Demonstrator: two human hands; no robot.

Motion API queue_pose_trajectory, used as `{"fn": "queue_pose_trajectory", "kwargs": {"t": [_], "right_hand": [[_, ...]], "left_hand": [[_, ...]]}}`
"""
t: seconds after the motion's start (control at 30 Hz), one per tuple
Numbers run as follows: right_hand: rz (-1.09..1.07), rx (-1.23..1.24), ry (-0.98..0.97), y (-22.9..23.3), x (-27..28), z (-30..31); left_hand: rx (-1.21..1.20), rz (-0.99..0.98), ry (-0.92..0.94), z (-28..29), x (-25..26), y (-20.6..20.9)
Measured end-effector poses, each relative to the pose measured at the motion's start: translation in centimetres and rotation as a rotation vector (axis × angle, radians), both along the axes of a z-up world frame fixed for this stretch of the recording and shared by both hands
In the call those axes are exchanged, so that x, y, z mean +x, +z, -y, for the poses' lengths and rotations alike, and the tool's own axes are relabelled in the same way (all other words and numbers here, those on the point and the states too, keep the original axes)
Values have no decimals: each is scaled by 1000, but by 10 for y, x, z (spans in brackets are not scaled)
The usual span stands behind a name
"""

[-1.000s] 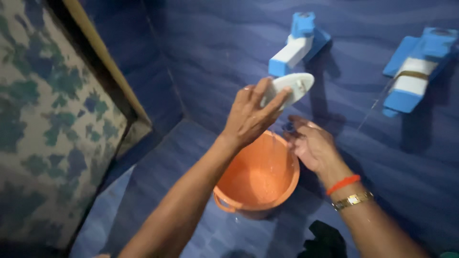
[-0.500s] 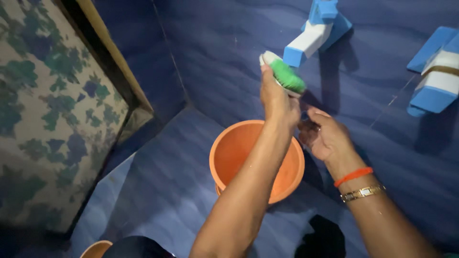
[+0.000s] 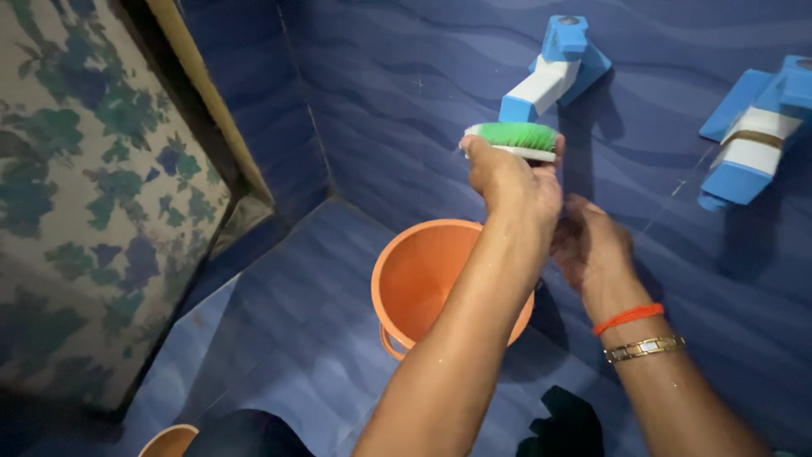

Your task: The person washes a dark rag using water from a faucet, then scrubs the wall tiles and fixtures with a brush and cleaning tool.

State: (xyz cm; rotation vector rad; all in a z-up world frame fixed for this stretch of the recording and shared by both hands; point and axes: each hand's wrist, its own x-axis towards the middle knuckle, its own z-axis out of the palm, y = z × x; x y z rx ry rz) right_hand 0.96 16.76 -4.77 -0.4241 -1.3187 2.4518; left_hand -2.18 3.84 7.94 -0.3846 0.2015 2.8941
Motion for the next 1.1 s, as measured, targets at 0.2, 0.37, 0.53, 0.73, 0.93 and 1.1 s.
{"fn": "queue_pose_trajectory", "kwargs": {"t": [0.2, 0.37, 0.53, 0.73, 0.93, 1.1], "right_hand": [[79, -64, -147, 12, 15, 11], [-23, -126, -170, 15, 20, 10], [80, -85, -172, 14, 19, 0], [82, -70, -184, 4, 18, -8], [87, -50, -117, 7, 13, -2], [18, -55, -3, 10, 10, 16]], "left_hand": [[-110, 114, 23, 2, -33, 20], [-114, 9, -62, -11, -14, -5], [-240, 200, 33, -7, -46, 12], [-201, 10, -20, -8, -45, 1], [-440, -173, 85, -8, -25, -21], [-1169, -341, 444, 4, -38, 2]]}}
